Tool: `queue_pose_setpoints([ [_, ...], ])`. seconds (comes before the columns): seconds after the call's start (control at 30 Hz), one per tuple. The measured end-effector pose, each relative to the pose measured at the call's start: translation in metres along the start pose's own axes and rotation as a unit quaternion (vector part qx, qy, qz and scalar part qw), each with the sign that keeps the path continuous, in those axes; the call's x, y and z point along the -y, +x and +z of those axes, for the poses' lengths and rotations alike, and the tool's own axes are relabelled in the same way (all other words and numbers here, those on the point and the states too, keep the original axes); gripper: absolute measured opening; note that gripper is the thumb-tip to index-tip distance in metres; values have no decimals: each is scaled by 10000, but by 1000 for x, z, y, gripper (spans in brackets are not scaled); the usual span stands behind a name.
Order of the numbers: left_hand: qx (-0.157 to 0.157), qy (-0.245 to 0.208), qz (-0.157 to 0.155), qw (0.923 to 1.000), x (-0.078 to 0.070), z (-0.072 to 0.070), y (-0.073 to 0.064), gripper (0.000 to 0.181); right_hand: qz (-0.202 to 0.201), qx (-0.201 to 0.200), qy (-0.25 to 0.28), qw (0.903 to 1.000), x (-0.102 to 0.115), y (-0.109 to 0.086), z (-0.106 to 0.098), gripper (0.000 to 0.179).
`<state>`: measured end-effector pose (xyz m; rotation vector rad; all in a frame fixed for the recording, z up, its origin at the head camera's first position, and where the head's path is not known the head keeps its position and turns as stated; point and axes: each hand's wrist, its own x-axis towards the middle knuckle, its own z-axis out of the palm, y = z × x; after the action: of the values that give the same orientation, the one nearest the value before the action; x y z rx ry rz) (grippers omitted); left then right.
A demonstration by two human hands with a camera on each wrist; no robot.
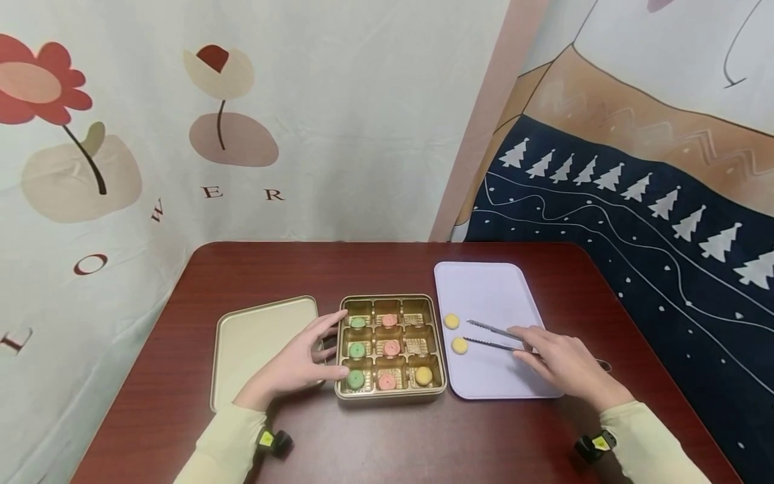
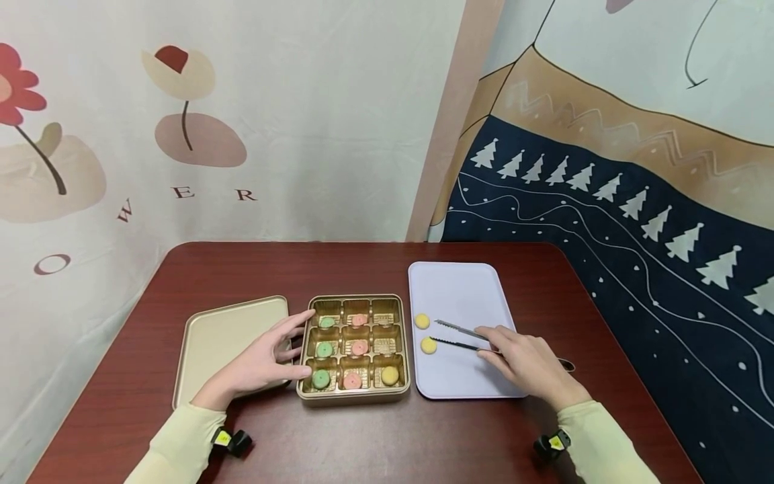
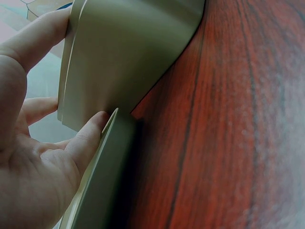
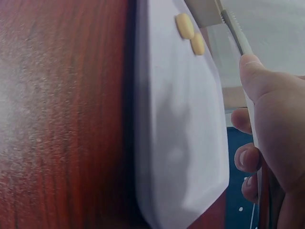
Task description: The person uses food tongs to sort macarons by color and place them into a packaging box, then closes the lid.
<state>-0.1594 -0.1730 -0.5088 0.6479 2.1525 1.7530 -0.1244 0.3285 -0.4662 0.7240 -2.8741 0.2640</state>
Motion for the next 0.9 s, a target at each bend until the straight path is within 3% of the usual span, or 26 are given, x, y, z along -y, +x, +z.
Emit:
queue_pose_setpoints([
  [0.23,11,2,-28,10000,0,0,0,107,-188,90,-103,9997,0,-1,11,43],
  [0.5,22,15,-23,10000,2,0,1,108,23,598,-217,9980,5,-1,17,44],
  [0.9,8,29,-40,10000,2,0,0,108,-272,407,-417,9979,5,0,25,42],
])
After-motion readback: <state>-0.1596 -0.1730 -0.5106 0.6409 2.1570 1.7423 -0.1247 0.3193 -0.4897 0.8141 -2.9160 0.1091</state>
